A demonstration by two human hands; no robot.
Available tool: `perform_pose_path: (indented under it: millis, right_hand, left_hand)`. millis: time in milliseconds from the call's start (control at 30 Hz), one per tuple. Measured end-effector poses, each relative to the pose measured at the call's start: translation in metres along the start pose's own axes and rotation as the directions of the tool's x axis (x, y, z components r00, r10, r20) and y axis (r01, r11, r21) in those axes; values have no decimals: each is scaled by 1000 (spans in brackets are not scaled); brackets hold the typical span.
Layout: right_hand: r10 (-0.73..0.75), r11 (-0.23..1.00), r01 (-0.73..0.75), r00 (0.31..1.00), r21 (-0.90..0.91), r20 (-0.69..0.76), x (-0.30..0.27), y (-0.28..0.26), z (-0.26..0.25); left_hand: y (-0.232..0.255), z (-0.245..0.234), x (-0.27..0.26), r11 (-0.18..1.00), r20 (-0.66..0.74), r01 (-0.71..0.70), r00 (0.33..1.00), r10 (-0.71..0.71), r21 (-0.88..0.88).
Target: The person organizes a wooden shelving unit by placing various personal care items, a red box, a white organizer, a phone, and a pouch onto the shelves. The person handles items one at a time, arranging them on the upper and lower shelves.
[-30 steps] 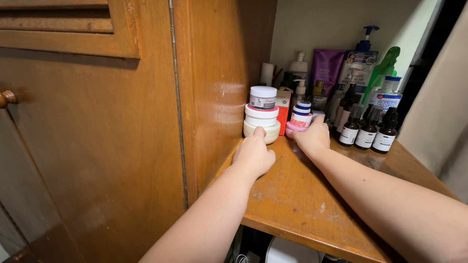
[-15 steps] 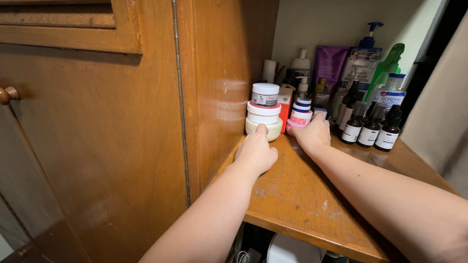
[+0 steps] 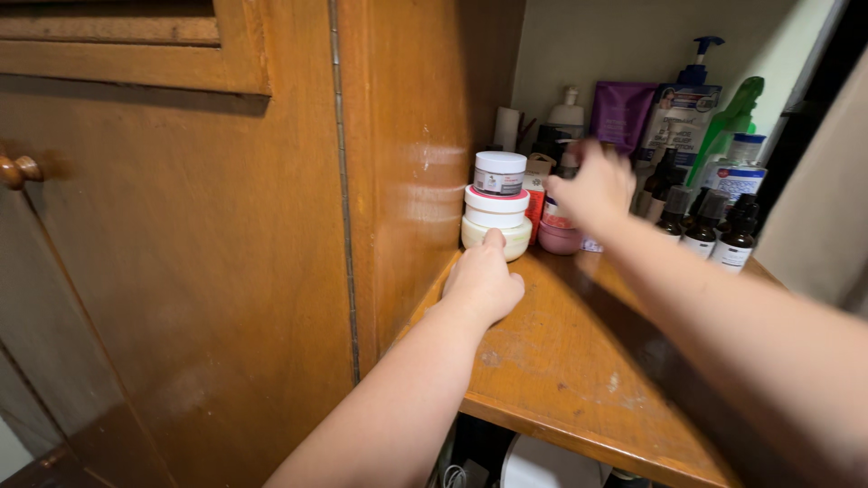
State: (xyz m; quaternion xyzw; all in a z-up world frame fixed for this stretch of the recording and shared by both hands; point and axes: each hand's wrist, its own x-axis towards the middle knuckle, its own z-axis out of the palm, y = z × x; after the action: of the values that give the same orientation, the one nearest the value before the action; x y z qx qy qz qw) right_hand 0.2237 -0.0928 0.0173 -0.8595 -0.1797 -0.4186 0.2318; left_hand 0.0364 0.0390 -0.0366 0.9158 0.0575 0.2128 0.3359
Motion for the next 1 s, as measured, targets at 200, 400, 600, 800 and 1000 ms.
perform_pose_path:
  millis: [200, 400, 600, 800, 1000]
  right_hand:
    - [-109, 994, 101, 801, 47, 588, 73, 12, 23]
    - [-100, 988, 148, 801, -33, 590, 70, 13, 23]
    - [-115, 985, 170, 804, -41, 583, 65, 10, 12]
    - [-87, 992, 120, 862, -33, 499, 54, 13, 6]
    - [328, 923, -331, 943, 197, 53, -2, 34, -3]
  left_hand:
    - [-1, -1, -1, 1000, 9, -22, 1000, 22, 8]
    - [-3, 4, 2, 1000, 36, -27, 999, 27, 10]
    - [-1, 4, 3, 999, 34, -39, 999, 38, 28]
    - [-2, 5, 4, 999, 3, -46, 999, 46, 13]
    - [-4, 7, 6, 997, -21, -79, 997, 79, 23]
